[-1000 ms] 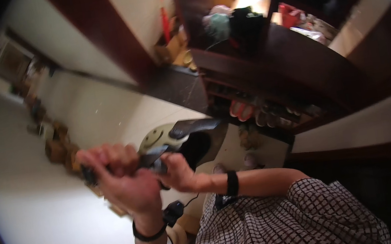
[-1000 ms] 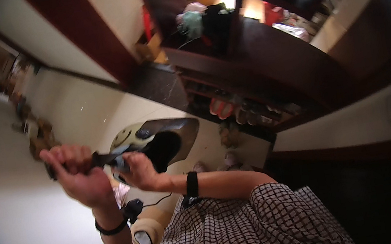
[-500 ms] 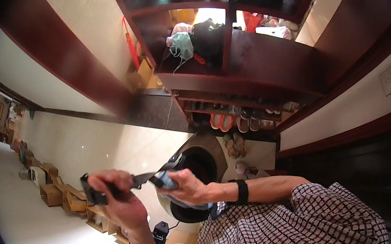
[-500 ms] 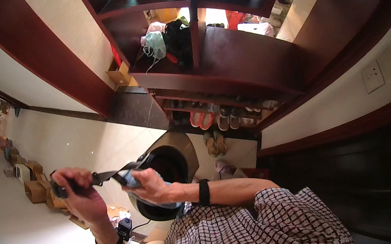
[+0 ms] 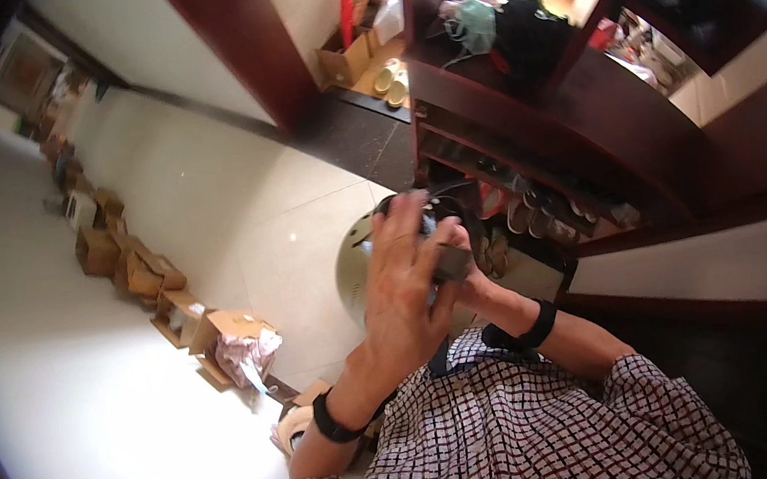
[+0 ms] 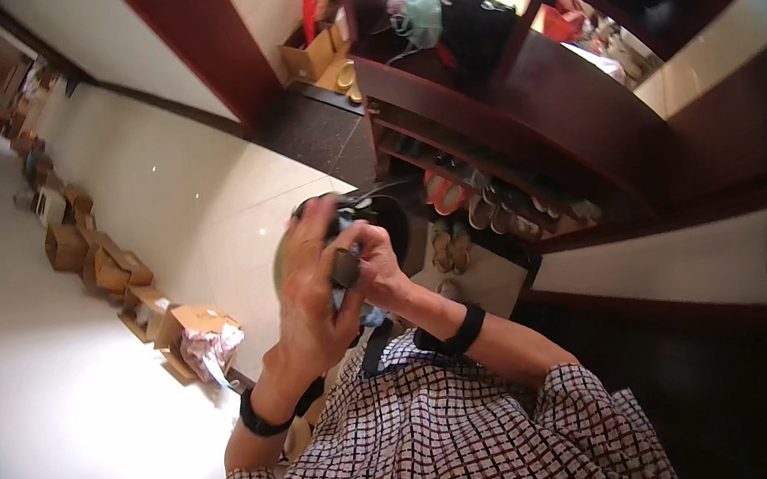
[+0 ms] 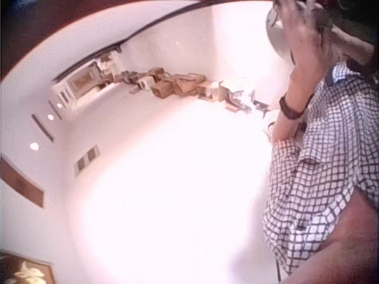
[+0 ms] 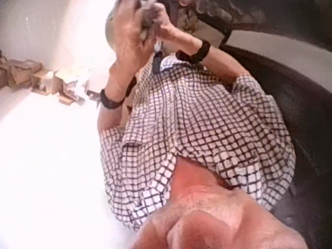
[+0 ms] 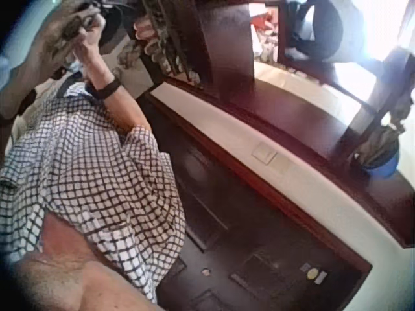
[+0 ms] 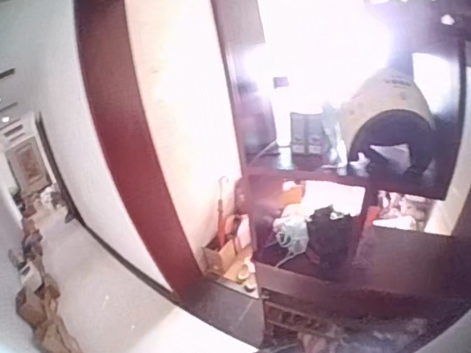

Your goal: The person wipes the exterior and interior of a tan helmet with a blue cloth, then places it and another sun hat on a storage shelf. They then use the cloth to wipe the visor and exterior of a second, white helmet.

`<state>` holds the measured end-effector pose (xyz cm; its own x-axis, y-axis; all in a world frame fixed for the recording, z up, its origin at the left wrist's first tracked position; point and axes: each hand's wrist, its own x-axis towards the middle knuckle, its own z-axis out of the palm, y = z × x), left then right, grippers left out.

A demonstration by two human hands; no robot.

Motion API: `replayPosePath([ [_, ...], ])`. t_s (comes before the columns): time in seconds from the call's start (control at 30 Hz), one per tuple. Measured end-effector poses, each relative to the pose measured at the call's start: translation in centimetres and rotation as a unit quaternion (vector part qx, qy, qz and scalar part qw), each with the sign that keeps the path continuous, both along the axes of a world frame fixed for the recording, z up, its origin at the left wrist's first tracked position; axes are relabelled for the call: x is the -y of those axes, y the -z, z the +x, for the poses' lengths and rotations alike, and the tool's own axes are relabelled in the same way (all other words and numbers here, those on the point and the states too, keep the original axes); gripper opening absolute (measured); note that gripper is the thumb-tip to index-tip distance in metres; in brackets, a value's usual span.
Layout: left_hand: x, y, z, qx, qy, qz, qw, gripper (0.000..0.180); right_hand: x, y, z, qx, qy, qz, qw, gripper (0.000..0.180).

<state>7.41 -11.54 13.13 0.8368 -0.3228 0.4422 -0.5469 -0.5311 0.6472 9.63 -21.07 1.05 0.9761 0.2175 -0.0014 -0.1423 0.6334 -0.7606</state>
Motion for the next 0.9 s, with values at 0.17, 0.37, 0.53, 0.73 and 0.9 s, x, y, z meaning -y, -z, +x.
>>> replayPosePath([
  [0.17, 0.3, 2.1, 0.2, -0.117, 0.017, -0.251, 0.961, 0.045, 0.1, 1.8, -1.7, 0.049, 0.003, -0.110, 0.993, 0.020],
  [0.37, 5.9, 1.2, -1.5, -0.026, 0.248, -0.088, 0.964, 0.063, 0.1, -3.0, -1.1, -0.078, 0.016, -0.407, 0.910, 0.029],
  [0.53, -0.9, 1.9, -3.8, -0.012, 0.094, -0.157, 0.983, 0.069, 3.0, -3.6, -0.4, -0.259, -0.087, 0.158, 0.949, 0.027],
  [0.73, -5.2, 5.5, -7.5, -0.090, -0.222, 0.022, 0.971, 0.082, 1.8, -5.7, 0.3, 0.093, 0.059, -0.241, 0.964, 0.012],
  [0.9, -4.5, 11.4, -10.7, -0.231, -0.314, -0.110, 0.914, 0.069, 2.0, -6.7, 0.8, 0.004, 0.067, -0.190, 0.979, 0.014],
])
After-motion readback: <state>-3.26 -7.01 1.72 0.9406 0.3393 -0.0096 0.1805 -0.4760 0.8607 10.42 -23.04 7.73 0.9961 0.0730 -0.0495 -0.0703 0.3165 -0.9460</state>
